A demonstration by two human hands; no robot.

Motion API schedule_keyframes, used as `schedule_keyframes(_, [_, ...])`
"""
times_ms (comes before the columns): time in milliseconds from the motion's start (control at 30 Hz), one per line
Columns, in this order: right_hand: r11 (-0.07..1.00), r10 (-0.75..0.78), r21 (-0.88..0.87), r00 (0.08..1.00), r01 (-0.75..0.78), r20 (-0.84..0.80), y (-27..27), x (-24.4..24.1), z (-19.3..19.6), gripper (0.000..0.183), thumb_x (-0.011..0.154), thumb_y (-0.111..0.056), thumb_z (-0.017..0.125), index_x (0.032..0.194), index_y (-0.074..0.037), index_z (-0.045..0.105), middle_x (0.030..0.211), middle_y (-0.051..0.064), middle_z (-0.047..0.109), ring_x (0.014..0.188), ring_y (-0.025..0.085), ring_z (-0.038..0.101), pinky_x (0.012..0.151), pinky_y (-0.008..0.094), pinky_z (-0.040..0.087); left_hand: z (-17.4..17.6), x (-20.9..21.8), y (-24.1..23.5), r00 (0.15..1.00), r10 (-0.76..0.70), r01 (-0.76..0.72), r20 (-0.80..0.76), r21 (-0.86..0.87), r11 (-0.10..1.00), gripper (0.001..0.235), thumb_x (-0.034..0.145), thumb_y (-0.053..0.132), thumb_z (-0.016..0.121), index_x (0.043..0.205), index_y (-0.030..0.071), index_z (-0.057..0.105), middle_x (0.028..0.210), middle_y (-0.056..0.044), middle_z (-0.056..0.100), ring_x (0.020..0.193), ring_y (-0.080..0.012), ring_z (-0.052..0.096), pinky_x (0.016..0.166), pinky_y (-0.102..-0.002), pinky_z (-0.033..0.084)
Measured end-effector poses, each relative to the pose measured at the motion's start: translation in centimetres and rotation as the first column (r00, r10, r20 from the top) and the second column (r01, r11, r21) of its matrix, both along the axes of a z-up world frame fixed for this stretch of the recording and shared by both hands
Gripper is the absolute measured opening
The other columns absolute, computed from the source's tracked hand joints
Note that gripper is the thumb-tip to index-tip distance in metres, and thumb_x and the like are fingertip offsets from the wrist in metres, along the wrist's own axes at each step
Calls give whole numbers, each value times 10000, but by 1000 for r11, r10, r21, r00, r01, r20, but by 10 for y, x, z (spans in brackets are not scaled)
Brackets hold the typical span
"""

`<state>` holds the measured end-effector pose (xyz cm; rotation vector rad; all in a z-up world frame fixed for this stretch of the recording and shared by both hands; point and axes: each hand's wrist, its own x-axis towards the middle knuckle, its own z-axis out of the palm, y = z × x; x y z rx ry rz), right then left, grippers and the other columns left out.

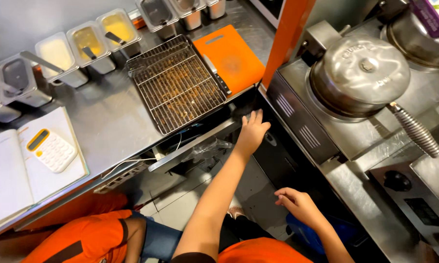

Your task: The person removes a cooked waffle from a waffle iron, places it on a wire rack, spreads a dark topping on half of it, folds it, and wraps it in an orange paper bag. The person then cleans the workstation with a cloth.

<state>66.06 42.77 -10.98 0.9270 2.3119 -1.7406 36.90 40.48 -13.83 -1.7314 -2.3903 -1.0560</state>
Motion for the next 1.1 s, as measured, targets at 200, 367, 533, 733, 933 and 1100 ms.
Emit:
schedule_keyframes(200, [998,46,37,998,-47,39,-4,-14,3,242,939,-164,641,1140,-55,723,888,74,831,867,125,786,781,269,593,-1,-3,-4,981,-24,32,-191,37,999,95,824,202,677,911,163,672,1296,-156,717,1221,-342,680,999,-510,534])
schedule_keyframes(367, [996,89,21,996,-88,-26,-7,-41,5,216,922,-154,643,1088,-43,727,846,48,809,842,106,781,720,274,580,-21,-8,-33,813,-249,434,526,-264,861,380,879,442,716,1026,93,749,1014,-152,777,972,-331,732,867,-437,568])
schedule_keyframes(533, [987,-85,150,986,63,144,-6,-55,9,263,958,-192,731,992,62,674,729,123,682,663,198,645,617,332,520,9,56,-125,811,229,55,538,-459,887,524,923,555,709,930,31,704,918,-246,736,883,-392,702,790,-452,540])
schedule_keyframes(733, [951,181,299,921,-75,-345,-34,-93,71,498,877,-121,562,1373,-100,601,1417,132,620,1002,198,723,858,321,572,78,95,-163,790,324,-206,521,-272,940,331,944,406,646,915,85,723,977,-152,704,906,-377,671,774,-457,536])
schedule_keyframes(933, [927,367,246,817,-282,-445,-63,-111,138,706,833,-189,764,1469,-58,488,1454,148,556,1355,306,536,1116,395,415,111,100,-164,862,329,-341,386,-39,939,200,835,201,644,977,66,681,981,-119,692,916,-360,655,727,-486,534])
schedule_keyframes(1100, [928,297,354,808,-117,-509,-68,-89,148,529,915,-137,690,1415,-34,550,1562,189,502,1433,347,490,1168,427,367,118,111,-159,954,175,-163,245,-68,984,177,802,181,698,932,63,677,981,-126,690,967,-362,651,785,-484,543])
